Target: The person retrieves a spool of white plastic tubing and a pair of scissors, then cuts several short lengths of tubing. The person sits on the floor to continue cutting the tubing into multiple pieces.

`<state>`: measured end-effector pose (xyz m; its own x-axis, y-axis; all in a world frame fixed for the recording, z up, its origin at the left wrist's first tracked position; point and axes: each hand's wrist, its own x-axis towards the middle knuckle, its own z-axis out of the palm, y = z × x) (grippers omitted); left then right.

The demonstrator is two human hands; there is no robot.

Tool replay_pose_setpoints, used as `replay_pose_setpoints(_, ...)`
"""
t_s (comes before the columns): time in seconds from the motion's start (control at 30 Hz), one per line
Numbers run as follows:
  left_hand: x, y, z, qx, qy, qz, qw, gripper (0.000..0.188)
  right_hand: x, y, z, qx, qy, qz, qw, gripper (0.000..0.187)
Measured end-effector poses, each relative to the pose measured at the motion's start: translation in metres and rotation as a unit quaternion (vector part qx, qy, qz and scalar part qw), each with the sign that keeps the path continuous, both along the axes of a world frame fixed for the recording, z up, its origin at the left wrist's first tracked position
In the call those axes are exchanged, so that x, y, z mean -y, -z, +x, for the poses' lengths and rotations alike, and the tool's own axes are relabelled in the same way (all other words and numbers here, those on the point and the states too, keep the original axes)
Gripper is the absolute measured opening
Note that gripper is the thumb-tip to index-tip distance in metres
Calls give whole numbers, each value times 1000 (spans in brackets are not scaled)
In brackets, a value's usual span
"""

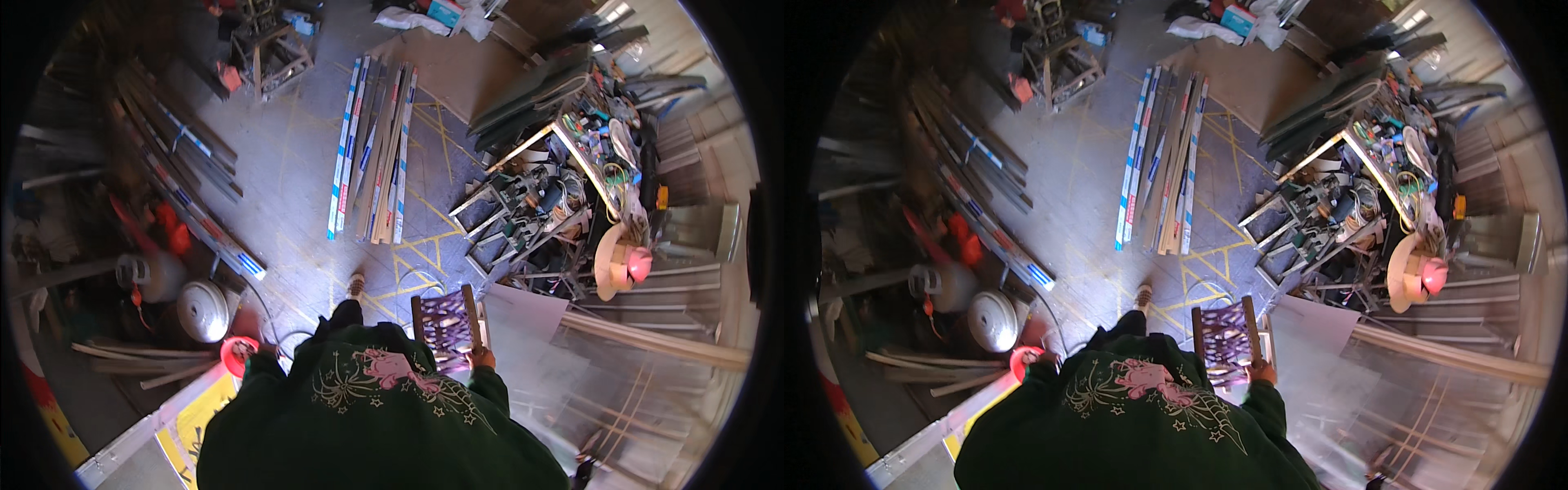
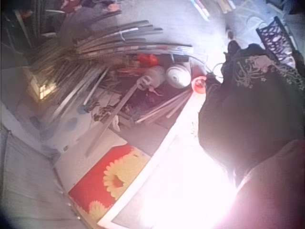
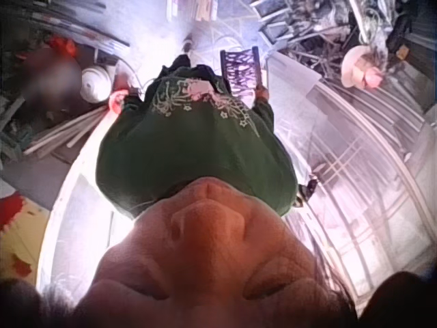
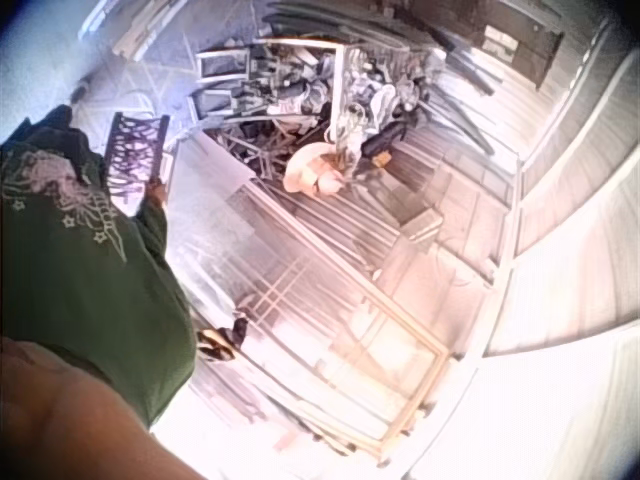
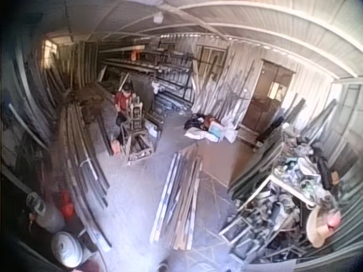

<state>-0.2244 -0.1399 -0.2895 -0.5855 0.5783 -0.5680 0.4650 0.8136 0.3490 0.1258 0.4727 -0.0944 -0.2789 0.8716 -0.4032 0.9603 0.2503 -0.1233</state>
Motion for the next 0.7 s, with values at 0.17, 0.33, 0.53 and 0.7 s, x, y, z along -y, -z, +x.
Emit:
replay_pose_setpoints(0.17, -93, 11, -61, -16, -42, 71, 996, 16, -60, -48, -69, -85, 19, 33, 996, 48)
replay_pose_setpoints(0.33, -184, -12, -121, 222, -431, 224, 845, 28, -119, -61, -122, -224, 48, 24, 973, 34)
replay_pose_setpoints(0.53, -236, -56, -117, 180, -519, 215, 807, 31, -209, -63, -175, -267, 36, -3, 963, 35)
replay_pose_setpoints(0.7, -278, -80, -62, 144, -594, 205, 765, 28, -309, -30, -224, -316, 8, -76, 946, 37)
